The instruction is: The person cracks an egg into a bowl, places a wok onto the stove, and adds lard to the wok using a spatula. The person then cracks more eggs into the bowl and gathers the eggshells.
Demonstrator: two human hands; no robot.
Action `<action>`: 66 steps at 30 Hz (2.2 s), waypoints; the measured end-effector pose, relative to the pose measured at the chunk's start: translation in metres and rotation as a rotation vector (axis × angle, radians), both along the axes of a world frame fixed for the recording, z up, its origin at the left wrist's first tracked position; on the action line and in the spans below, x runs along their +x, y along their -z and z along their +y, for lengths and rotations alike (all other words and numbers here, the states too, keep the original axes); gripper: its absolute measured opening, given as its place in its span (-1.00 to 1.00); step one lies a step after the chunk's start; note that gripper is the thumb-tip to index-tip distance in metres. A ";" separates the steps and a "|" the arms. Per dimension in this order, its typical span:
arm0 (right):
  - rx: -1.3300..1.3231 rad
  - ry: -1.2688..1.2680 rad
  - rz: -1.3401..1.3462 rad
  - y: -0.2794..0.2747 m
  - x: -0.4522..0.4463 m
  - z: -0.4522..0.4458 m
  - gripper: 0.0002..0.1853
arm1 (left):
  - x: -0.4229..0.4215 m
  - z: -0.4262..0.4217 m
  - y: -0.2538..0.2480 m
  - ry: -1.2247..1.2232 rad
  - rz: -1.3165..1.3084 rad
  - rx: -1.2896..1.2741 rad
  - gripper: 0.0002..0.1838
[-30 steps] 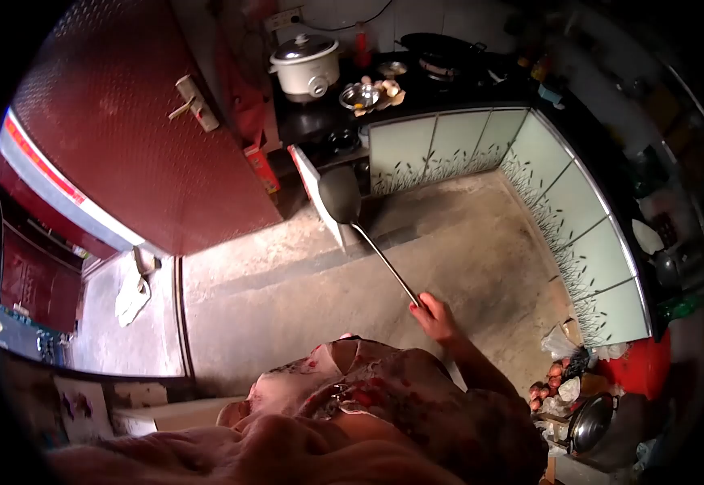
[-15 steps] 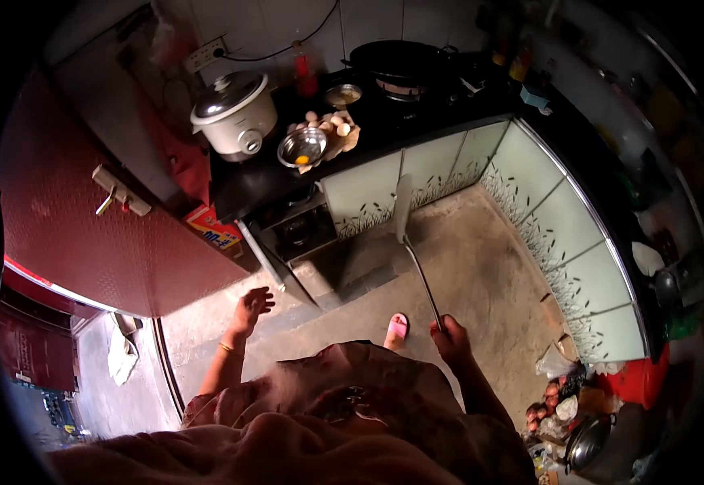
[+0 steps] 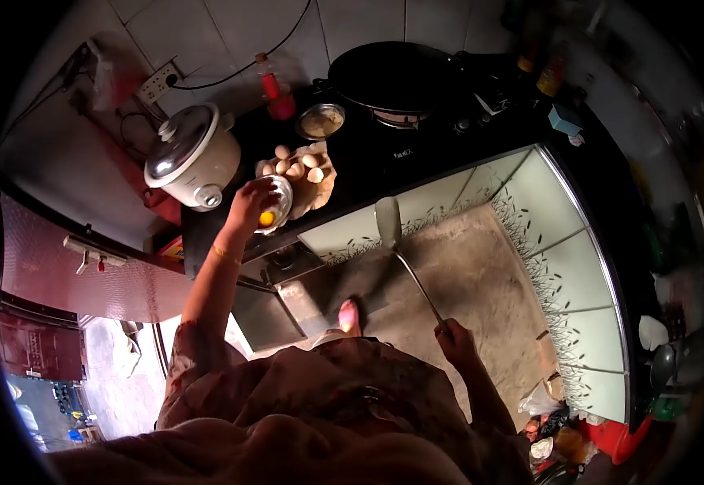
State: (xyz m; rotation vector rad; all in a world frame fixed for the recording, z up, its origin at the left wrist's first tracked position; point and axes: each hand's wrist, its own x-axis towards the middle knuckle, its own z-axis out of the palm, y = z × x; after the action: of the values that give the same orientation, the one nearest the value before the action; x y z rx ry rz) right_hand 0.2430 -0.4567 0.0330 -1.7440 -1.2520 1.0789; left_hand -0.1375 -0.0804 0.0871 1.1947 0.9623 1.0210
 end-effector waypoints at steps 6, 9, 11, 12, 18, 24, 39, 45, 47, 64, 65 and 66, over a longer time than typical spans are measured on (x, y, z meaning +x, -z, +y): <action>-0.142 0.019 -0.217 0.033 0.013 0.049 -0.89 | 0.033 0.216 0.066 0.037 0.391 0.016 -0.75; -0.242 0.028 -0.131 0.024 0.021 0.080 -0.82 | 0.047 0.310 0.136 -0.182 0.841 0.173 -0.72; -0.398 0.091 -0.183 0.001 0.010 0.109 -0.80 | 0.064 0.313 0.098 -0.151 1.082 0.190 -0.70; -0.375 0.068 -0.230 0.001 0.012 0.121 -0.80 | 0.068 0.326 0.108 -0.148 1.147 0.224 -0.70; -0.287 -0.012 -0.318 -0.013 0.021 0.180 -0.80 | 0.071 0.340 0.114 0.019 0.544 -0.462 -0.82; -0.259 -0.082 -0.311 -0.008 0.040 0.215 -0.84 | 0.066 0.312 0.085 0.184 0.176 -0.581 -0.84; -0.273 -0.356 -0.070 -0.045 0.165 0.265 -0.82 | 0.127 0.168 0.066 -0.092 -0.042 -0.476 -0.87; -0.189 -0.521 -0.088 -0.088 0.217 0.283 -0.61 | 0.142 0.046 0.061 -0.272 -0.372 -0.605 -0.85; -0.079 -0.648 -0.187 -0.114 0.220 0.298 -0.55 | 0.156 0.007 0.047 -0.318 -0.371 -0.601 -0.83; 0.203 -1.094 -0.967 -0.220 0.153 0.363 -0.61 | 0.180 -0.081 0.059 -0.238 -0.258 -0.537 -0.51; 0.243 -1.121 -0.970 -0.221 0.149 0.364 -0.62 | 0.178 -0.082 0.060 -0.237 -0.250 -0.537 -0.52; 0.192 -1.117 -0.980 -0.224 0.143 0.364 -0.64 | 0.176 -0.083 0.061 -0.238 -0.242 -0.538 -0.52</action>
State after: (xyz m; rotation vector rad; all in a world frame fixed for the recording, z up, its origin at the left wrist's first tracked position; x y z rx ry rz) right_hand 0.3859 -0.0925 0.2572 -1.3617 -3.0238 0.4926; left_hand 0.0389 -0.1634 0.0265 0.5093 1.1103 0.9795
